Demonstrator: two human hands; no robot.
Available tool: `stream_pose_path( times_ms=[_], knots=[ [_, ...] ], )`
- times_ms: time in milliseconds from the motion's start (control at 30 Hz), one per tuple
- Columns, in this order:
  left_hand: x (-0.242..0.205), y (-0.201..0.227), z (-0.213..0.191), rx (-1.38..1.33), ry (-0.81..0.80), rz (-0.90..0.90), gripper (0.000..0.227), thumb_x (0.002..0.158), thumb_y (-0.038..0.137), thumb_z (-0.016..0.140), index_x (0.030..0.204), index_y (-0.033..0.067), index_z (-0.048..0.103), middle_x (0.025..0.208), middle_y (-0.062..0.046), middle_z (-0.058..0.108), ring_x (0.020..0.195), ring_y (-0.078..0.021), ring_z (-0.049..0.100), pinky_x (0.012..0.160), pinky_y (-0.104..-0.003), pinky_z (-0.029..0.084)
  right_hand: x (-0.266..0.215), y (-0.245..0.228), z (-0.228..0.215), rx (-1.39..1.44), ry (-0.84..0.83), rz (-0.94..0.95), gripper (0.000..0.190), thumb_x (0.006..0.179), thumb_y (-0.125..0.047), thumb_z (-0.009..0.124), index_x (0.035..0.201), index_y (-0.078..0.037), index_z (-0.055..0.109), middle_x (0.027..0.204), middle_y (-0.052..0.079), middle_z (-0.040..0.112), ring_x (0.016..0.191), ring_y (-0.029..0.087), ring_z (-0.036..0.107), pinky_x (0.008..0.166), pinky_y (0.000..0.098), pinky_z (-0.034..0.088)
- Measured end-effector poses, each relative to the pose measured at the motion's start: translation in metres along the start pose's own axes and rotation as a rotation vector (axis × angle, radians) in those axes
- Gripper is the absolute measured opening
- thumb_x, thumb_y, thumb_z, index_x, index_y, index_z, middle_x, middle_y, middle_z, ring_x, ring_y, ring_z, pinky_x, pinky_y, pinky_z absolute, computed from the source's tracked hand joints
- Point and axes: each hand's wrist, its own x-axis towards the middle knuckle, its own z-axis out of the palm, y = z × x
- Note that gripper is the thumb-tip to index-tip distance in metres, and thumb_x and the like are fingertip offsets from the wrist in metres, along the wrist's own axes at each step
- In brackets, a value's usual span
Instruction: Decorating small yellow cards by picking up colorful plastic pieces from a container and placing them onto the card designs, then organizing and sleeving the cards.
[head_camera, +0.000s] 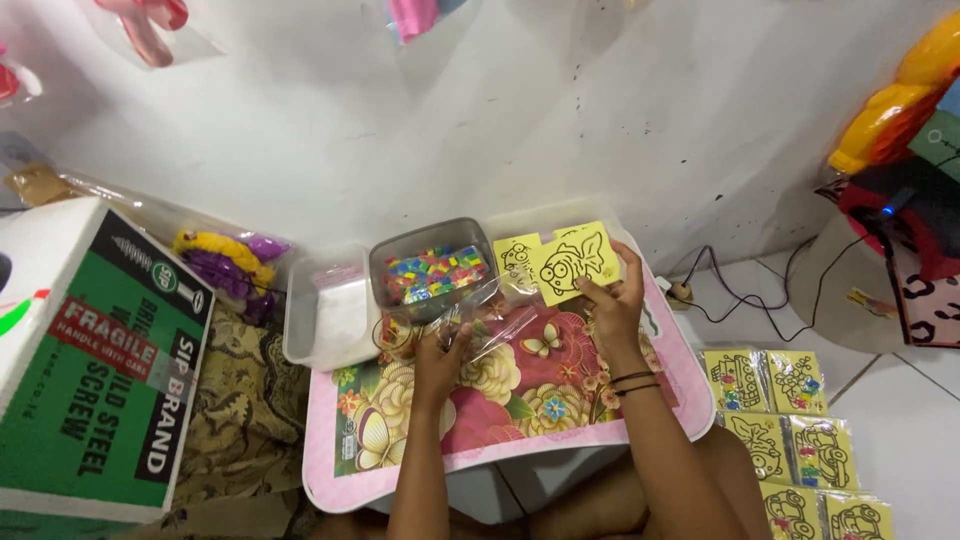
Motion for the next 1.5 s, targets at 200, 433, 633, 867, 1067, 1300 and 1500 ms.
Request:
stream_pose_path(
  times_ms=[200,433,633,867,1067,1300,1500],
  knots=[
    [0.003,-0.010,-0.002,0.006,-0.012,-0.016,0.028,0.099,0.027,0.069,0.079,0.0079,0.073,0.055,-0.003,0.058,0.057,-0.0129,0.050,0.060,-0.029,0.044,-0.002,0.052,-0.023,0.126,0.158,0.082,0.053,0.087,-0.003,0.073,0.132,-0.020,0.050,0.096,0.016,0.066,0.069,0.023,0.070,0.051,0.0220,0.055],
    [0.004,-0.009,-0.003,0.020,-0.014,-0.022,0.026,0.097,0.027,0.071,0.079,0.0085,0.072,0.056,-0.002,0.056,0.060,-0.0123,0.049,0.060,-0.029,0.042,0.005,0.083,-0.038,0.076,0.137,-0.068,0.046,0.089,-0.003,0.073,0.127,-0.017,0.052,0.099,0.020,0.071,0.074,0.024,0.072,0.059,0.0297,0.061],
    [0.001,-0.001,-0.001,0.051,-0.012,0.038,0.027,0.096,0.025,0.072,0.074,0.0106,0.069,0.053,0.000,0.051,0.056,-0.0102,0.044,0.056,-0.027,0.037,0.000,0.088,-0.042,0.053,0.113,-0.155,0.042,0.090,-0.002,0.067,0.126,-0.016,0.050,0.099,0.019,0.071,0.073,0.022,0.071,0.056,0.0258,0.058],
    [0.003,-0.014,-0.001,0.029,-0.024,0.033,0.026,0.095,0.028,0.074,0.075,0.0116,0.070,0.053,-0.001,0.053,0.055,-0.0100,0.043,0.055,-0.027,0.036,-0.006,0.077,-0.036,0.023,0.082,-0.146,0.041,0.089,-0.004,0.067,0.123,-0.018,0.050,0.097,0.016,0.073,0.066,0.017,0.069,0.050,0.0184,0.053],
    [0.007,-0.022,0.000,0.034,-0.060,0.037,0.020,0.093,0.025,0.076,0.080,0.0102,0.074,0.054,-0.005,0.061,0.054,-0.0112,0.046,0.055,-0.028,0.039,-0.005,0.083,-0.042,-0.024,-0.066,-0.127,0.034,0.090,-0.004,0.067,0.119,-0.012,0.051,0.090,0.020,0.073,0.071,0.020,0.070,0.059,0.0262,0.056],
    [0.005,-0.021,-0.002,0.074,-0.112,0.042,0.012,0.086,0.017,0.080,0.083,0.0069,0.075,0.055,-0.012,0.063,0.056,-0.0142,0.050,0.055,-0.032,0.042,-0.008,0.076,-0.032,-0.156,-0.245,-0.035,0.021,0.098,-0.014,0.061,0.117,-0.008,0.055,0.085,0.020,0.074,0.068,0.019,0.072,0.060,0.0290,0.059],
    [0.006,-0.014,-0.001,0.033,-0.106,0.030,0.010,0.085,0.016,0.082,0.083,0.0081,0.076,0.055,-0.006,0.063,0.055,-0.0095,0.050,0.052,-0.027,0.040,-0.023,0.045,-0.009,-0.313,-0.267,-0.056,0.040,0.076,-0.013,0.091,0.103,-0.006,0.062,0.075,0.013,0.072,0.059,0.013,0.066,0.047,0.0235,0.056]
  ],
)
